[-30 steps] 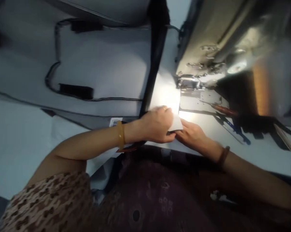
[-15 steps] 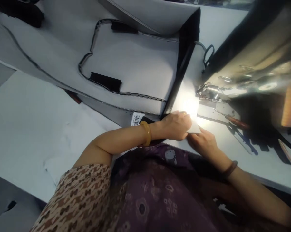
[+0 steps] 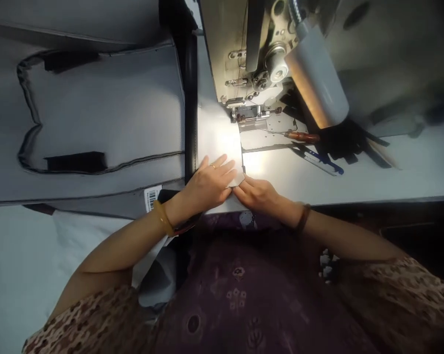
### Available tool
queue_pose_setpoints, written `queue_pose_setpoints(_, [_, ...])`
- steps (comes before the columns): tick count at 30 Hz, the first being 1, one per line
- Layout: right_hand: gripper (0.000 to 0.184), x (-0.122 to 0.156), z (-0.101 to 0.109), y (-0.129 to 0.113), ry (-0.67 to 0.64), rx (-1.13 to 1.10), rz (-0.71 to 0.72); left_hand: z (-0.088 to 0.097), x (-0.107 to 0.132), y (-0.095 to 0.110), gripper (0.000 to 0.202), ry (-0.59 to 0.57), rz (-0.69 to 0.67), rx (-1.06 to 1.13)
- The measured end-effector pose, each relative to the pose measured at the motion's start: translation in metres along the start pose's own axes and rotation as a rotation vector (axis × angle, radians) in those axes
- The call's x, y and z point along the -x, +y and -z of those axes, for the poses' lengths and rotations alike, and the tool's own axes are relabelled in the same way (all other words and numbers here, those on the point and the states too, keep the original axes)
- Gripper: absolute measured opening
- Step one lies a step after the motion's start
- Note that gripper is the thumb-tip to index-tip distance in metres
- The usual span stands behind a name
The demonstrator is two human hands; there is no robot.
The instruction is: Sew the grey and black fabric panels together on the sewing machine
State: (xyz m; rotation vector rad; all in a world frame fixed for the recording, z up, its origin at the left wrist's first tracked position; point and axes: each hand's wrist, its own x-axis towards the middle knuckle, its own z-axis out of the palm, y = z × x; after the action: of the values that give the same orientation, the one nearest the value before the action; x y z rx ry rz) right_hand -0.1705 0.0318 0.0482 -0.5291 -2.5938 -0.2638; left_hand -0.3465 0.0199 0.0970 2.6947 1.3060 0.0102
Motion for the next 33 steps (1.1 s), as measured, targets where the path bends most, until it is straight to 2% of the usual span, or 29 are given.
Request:
queue_pose_setpoints(5, [0.034, -0.007, 0.003, 0.003, 0.042, 0.077, 0.101, 0.004, -0.003, -0.002, 0.045, -0.002, 0.084, -0.021])
queue_pose_setpoints(9, [0.03, -0.011, 0.008, 0.006, 0.021, 0.11, 0.133, 0.009, -0.009, -0.008, 0.05, -0.045, 0.086, -0.065])
queue_pose_setpoints(13, [0.028, -0.012, 0.011, 0.008, 0.03, 0.097, 0.126, 0.008, -0.01, -0.014, 0.054, -0.105, 0.084, -0.029])
queue_pose_setpoints(20, [0.028, -0.014, 0.01, 0.014, 0.026, 0.088, 0.116, 0.003, -0.013, -0.018, 0.054, -0.088, 0.092, 0.012])
queue_pose_setpoints(28, [0.026, -0.019, -0.001, 0.033, 0.057, 0.009, 0.098, 0.003, -0.029, -0.028, 0.052, -0.082, 0.147, 0.035])
queue_pose_setpoints(33, [0.024, -0.02, -0.006, 0.044, 0.016, -0.039, 0.051, 0.003, -0.039, -0.034, 0.05, -0.097, 0.178, 0.046])
